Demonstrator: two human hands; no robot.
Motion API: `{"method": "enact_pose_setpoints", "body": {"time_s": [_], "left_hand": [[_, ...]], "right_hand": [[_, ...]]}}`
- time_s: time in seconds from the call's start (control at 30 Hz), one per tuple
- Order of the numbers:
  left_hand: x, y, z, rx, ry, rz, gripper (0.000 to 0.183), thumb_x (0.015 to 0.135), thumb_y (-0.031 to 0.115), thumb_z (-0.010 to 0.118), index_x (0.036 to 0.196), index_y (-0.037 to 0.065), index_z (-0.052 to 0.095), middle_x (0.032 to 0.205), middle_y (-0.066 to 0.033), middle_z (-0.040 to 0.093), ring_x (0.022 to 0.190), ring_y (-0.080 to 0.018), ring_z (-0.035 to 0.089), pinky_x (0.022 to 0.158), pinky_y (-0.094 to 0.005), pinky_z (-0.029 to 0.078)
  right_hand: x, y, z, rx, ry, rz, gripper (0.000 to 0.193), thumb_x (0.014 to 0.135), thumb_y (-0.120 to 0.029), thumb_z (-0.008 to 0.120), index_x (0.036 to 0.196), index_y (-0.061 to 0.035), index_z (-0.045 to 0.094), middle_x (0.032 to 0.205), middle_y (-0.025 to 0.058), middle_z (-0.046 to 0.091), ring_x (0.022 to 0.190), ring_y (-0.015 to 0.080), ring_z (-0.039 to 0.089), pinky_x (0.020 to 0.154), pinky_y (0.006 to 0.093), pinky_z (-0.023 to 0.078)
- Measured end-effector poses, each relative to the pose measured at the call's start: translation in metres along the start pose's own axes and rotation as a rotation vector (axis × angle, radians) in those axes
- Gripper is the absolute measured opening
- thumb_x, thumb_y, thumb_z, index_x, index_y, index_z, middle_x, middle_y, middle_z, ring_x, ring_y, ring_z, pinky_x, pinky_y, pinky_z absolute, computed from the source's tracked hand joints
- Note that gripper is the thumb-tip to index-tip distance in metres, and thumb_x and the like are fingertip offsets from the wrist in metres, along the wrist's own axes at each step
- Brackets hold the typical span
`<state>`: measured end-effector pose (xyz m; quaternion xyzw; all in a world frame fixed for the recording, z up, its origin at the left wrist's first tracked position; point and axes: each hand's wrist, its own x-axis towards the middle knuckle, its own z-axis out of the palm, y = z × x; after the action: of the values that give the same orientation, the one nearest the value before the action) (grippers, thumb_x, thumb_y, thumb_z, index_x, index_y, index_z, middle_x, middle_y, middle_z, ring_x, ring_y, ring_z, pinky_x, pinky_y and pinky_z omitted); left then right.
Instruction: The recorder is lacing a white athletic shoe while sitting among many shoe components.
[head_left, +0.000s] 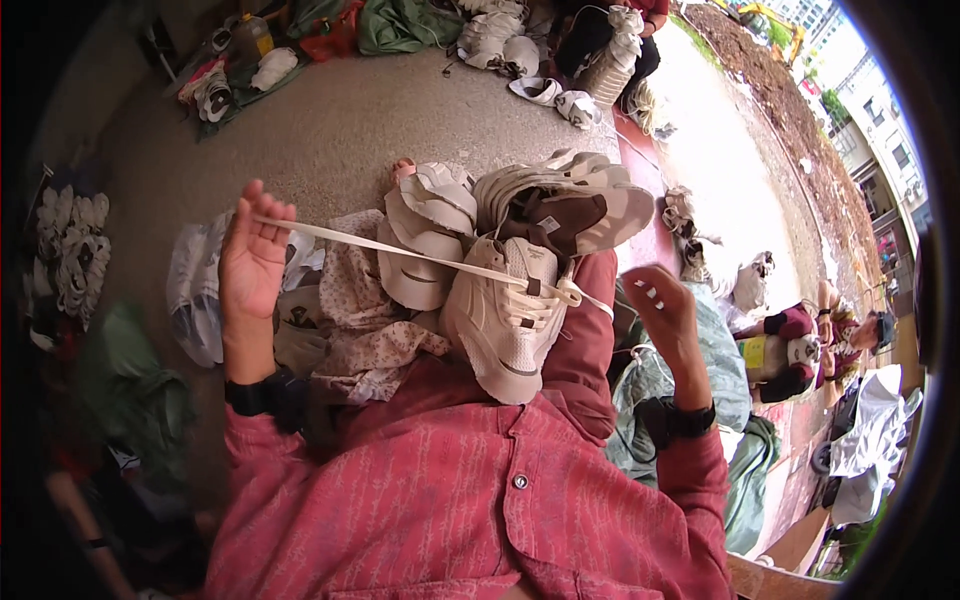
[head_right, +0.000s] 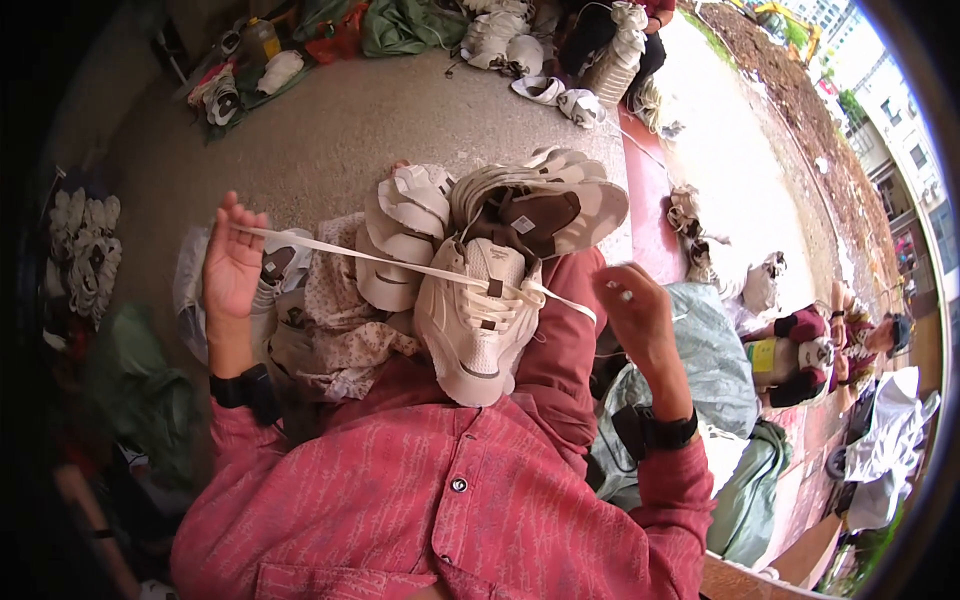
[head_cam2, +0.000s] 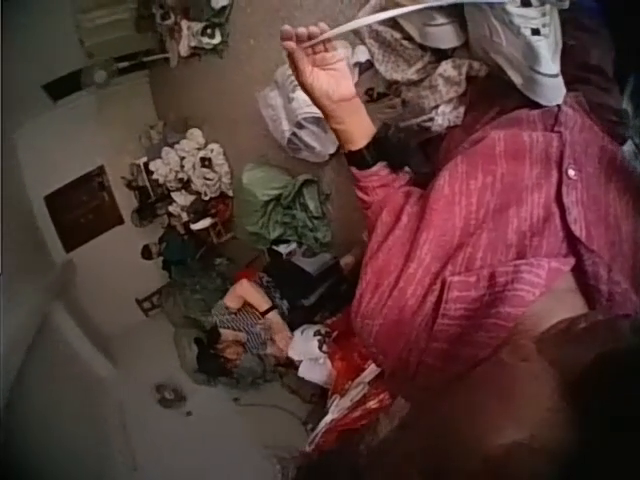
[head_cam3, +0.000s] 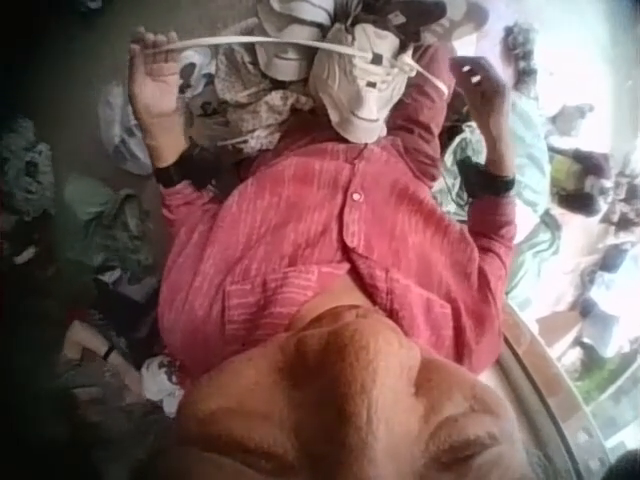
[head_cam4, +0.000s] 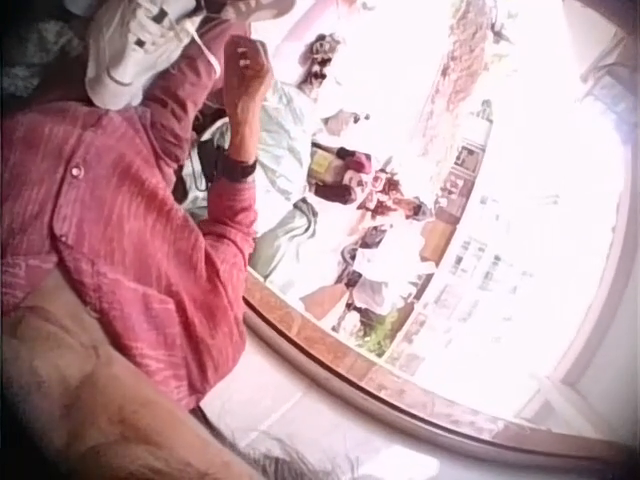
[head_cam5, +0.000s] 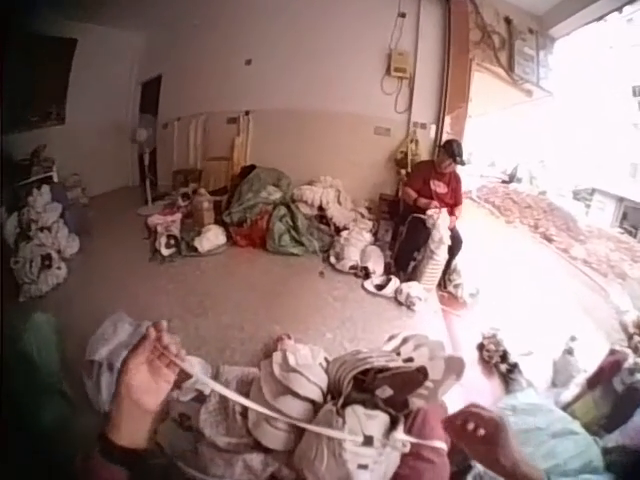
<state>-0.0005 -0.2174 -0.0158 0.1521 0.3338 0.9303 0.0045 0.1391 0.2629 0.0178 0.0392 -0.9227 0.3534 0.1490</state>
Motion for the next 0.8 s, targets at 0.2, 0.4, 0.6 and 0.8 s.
{"method": "enact_pose_setpoints", "body": {"time_s": [0.2,0.4,0.6,0.8], "left_hand": [[-0.003,0.04,0.055,-0.4,-0.127,-0.02,0.031,0.098,0.005,0.048,0.128,-0.004,0.047,0.073,0.0005,0.044,0.063,-0.0103,0.042,0.066,-0.0278,0.04],[-0.007,0.069,0.071,-0.445,-0.237,0.043,0.023,0.103,0.012,0.035,0.109,-0.005,0.049,0.074,-0.0036,0.044,0.058,-0.0139,0.04,0.065,-0.0302,0.041],[-0.004,0.043,0.056,0.124,-0.044,0.014,0.019,0.099,0.014,0.048,0.109,-0.001,0.055,0.065,0.0054,0.032,0.051,-0.0031,0.028,0.042,-0.0202,0.02],[-0.001,-0.076,0.098,0.796,-0.129,-0.306,0.02,0.095,0.022,0.06,0.096,0.006,0.071,0.061,0.0117,0.048,0.049,0.0025,0.03,0.044,-0.0178,0.022]], "right_hand": [[0.049,-0.044,0.031,0.077,-0.246,-0.42,0.01,0.081,-0.006,0.069,0.091,-0.0045,0.066,0.087,0.0067,0.06,0.08,0.0247,0.057,0.069,0.0338,0.046],[0.073,-0.038,0.061,0.133,-0.442,-0.58,0.012,0.079,-0.008,0.07,0.09,-0.0056,0.065,0.081,0.0065,0.054,0.082,0.026,0.054,0.074,0.0341,0.044],[0.06,-0.037,0.069,0.315,-0.486,-0.339,0.011,0.082,-0.01,0.071,0.086,-0.0041,0.063,0.084,0.0044,0.051,0.082,0.0207,0.052,0.072,0.0309,0.043],[0.059,-0.039,0.069,0.353,-0.535,-0.252,0.014,0.085,-0.011,0.072,0.086,-0.0026,0.061,0.087,0.003,0.049,0.082,0.016,0.05,0.073,0.0288,0.042]]}}
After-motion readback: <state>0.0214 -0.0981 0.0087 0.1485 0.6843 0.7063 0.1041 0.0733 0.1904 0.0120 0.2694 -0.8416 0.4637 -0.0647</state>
